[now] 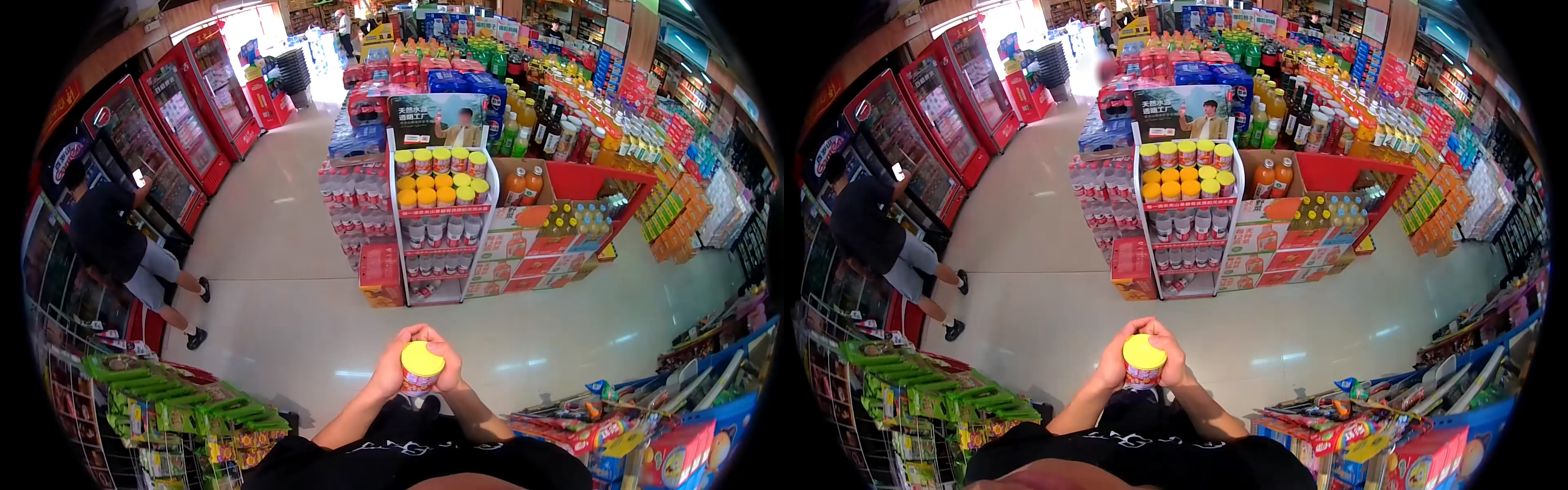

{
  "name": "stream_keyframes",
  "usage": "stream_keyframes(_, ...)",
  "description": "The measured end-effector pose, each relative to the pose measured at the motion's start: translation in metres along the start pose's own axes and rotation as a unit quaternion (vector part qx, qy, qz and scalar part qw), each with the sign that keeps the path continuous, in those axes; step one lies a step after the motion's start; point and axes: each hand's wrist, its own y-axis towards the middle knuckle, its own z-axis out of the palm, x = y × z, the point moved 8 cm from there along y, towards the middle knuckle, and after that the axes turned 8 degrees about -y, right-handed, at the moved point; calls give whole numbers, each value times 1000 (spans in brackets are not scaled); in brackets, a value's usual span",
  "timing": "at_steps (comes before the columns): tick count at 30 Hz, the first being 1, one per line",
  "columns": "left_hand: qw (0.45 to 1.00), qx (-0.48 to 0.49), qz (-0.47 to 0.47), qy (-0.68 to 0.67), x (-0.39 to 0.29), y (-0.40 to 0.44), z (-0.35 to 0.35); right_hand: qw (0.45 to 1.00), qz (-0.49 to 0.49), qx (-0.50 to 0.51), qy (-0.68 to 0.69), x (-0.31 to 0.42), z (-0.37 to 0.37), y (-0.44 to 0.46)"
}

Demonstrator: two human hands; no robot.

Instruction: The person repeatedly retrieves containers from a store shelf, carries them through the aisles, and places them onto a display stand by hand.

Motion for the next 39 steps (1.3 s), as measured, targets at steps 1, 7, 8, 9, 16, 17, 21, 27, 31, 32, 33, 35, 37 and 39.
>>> stream_keyframes(1,1000,-10,-11,-9,4,15,0,1000,-4,2,6,4,-9,12)
stream_keyframes(7,999,34,-35,2,1,124,5,998,-45,-35,-25,37,-60,96)
stream_keyframes(8,998,51,-33,-3,-2,143,8,998,-41,-33,-30,42,-69,110)
stream_keyframes(9,997,68,-30,-6,-9,164,11,997,-49,-46,-45,50,-78,126)
stream_keyframes(16,993,113,24,16,-43,320,27,985,-85,-128,-78,113,-136,251)
stream_keyframes(17,991,115,57,36,-48,339,27,984,-92,-126,-82,119,-139,268)
stream_keyframes(21,981,66,160,88,-71,389,19,982,-93,-138,-86,130,-173,319)
stream_keyframes(27,943,10,289,167,-80,425,0,970,-57,-183,-150,122,-213,371)
stream_keyframes(31,905,50,325,270,-88,451,7,973,-60,-197,-103,132,-232,412)
stream_keyframes(32,923,69,264,272,-76,463,3,971,-75,-203,-101,140,-237,422)
stream_keyframes(33,926,81,234,286,-76,472,8,969,-89,-208,-100,149,-242,430)
stream_keyframes(35,929,100,172,311,-78,492,22,959,-114,-200,-167,170,-247,447)
stream_keyframes(37,908,83,125,392,-80,515,24,945,-142,-184,-230,181,-260,466)
stream_keyframes(39,910,42,73,406,-83,538,28,945,-135,-153,-255,187,-275,489)
